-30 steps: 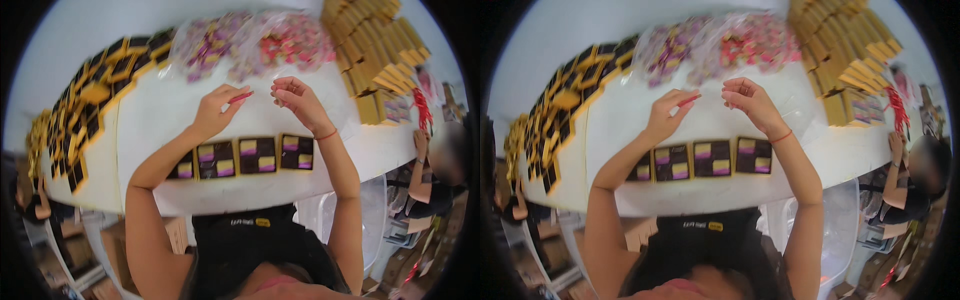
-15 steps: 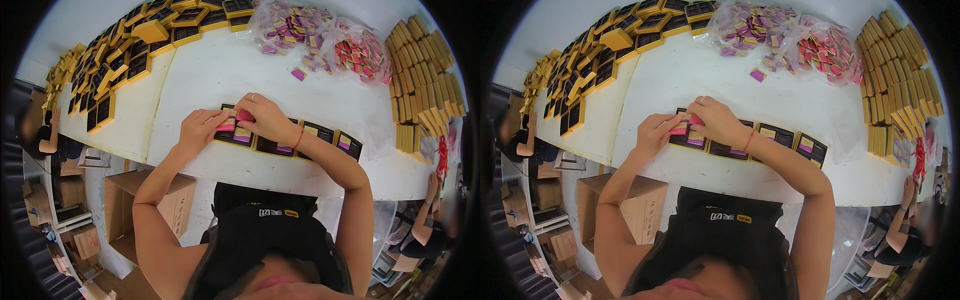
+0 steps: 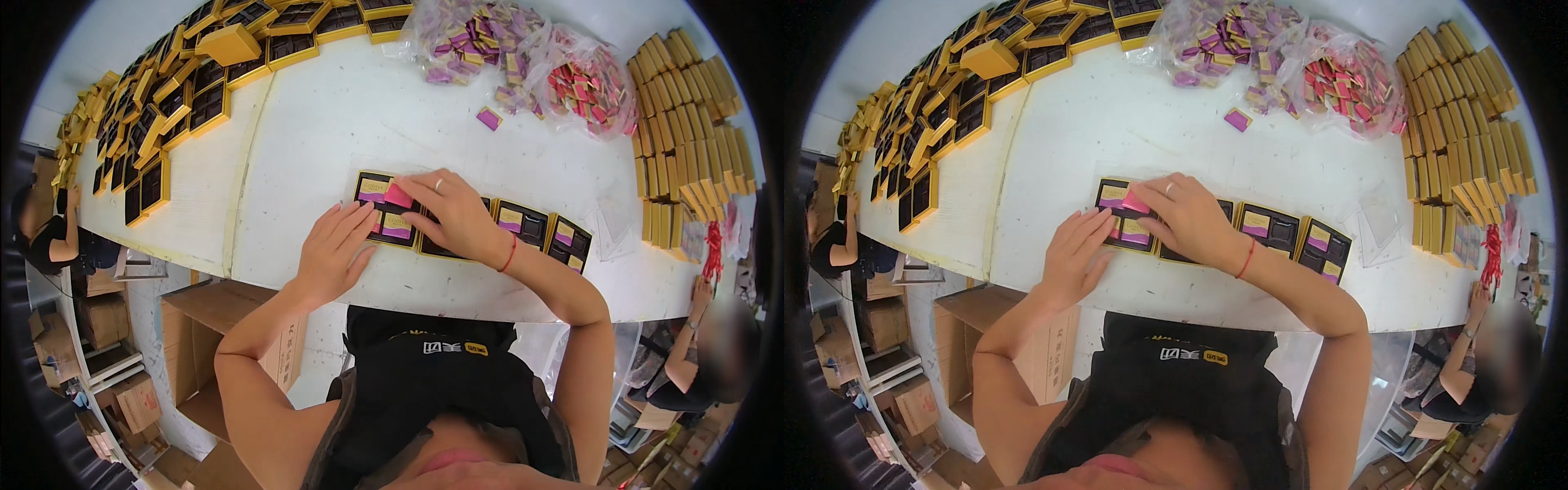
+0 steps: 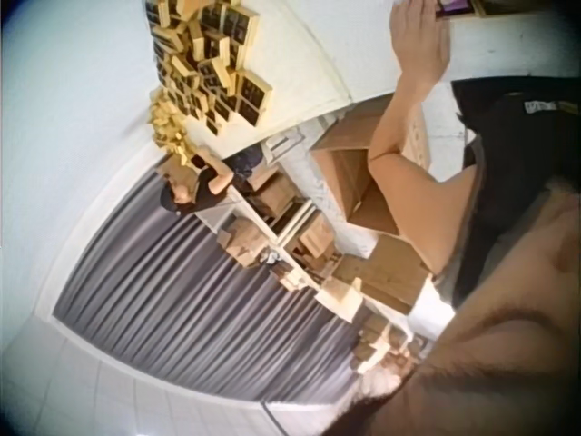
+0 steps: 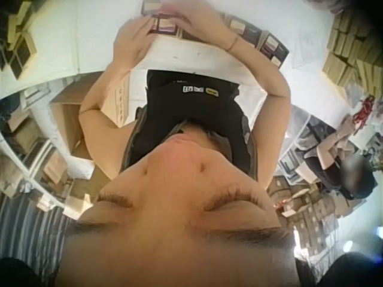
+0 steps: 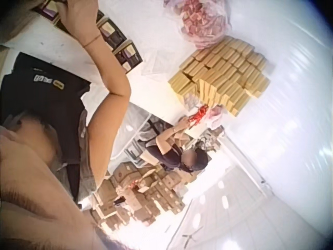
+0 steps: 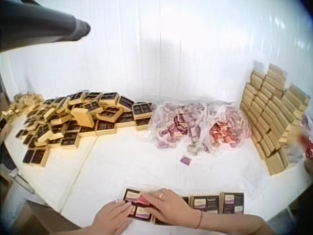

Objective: The person assembles makeup palettes by placing small colored pans into black tray compartments, then covers them with clear plastic lids. The person handles multiple trays and stacks the completed palettes on the table.

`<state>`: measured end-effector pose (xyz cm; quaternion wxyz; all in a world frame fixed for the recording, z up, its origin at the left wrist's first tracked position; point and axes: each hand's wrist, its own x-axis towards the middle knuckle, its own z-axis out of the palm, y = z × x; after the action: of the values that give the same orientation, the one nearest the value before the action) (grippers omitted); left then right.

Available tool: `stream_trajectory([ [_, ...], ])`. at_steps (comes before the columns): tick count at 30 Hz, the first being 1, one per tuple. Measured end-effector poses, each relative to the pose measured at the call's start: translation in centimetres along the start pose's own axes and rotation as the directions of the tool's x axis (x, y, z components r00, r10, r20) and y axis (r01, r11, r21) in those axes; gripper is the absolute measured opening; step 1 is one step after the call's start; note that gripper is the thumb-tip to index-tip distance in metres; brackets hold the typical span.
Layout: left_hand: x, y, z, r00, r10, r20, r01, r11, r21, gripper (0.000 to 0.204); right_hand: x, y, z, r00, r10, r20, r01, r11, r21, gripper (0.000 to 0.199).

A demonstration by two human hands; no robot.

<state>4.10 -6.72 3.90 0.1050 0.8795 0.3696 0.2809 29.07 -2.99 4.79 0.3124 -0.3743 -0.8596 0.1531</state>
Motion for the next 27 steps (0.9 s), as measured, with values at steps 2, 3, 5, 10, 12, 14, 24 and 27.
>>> stream_trajectory([
  [2,0.0,0.6,0.6,0.999,-0.034,-0.006,0.034,0.999,0.023,0.054,0.7,0.2,-0.2,0.999,0.012,0.052,-0.011,1.000,-0.014,0.041],
  [3,-0.2,0.6,0.7,0.999,-0.037,-0.007,0.037,0.999,0.033,0.054,1.0,0.4,-0.2,0.997,-0.001,0.076,0.003,1.000,-0.030,0.039],
  [5,-0.7,0.5,1.2,0.999,-0.041,-0.008,0.042,0.998,0.053,0.054,1.4,0.4,-0.2,0.994,-0.004,0.105,0.009,0.999,-0.048,0.035],
  [10,-0.9,0.2,1.8,0.999,-0.022,-0.031,0.027,0.987,0.160,0.043,2.7,0.8,-0.3,0.974,0.227,0.023,-0.227,0.953,0.199,0.022],
  [12,-0.8,0.2,1.8,0.999,-0.016,-0.038,0.022,0.985,0.173,0.040,2.6,1.4,-0.3,0.921,0.365,0.135,-0.382,0.782,0.492,0.021],
  [14,-0.9,0.2,2.1,0.999,-0.002,-0.054,0.012,0.981,0.192,0.038,2.4,2.1,-0.1,0.849,0.445,0.284,-0.500,0.506,0.703,0.021],
  [24,-1.0,0.1,2.3,0.988,-0.067,-0.141,0.080,0.993,0.088,0.044,1.7,0.5,2.3,0.912,0.410,0.021,-0.297,0.623,0.723,0.011],
  [27,-1.1,0.0,2.3,0.986,-0.070,-0.149,0.082,0.994,0.072,0.045,2.0,0.8,1.2,0.962,0.273,0.017,-0.264,0.909,0.324,0.011],
])
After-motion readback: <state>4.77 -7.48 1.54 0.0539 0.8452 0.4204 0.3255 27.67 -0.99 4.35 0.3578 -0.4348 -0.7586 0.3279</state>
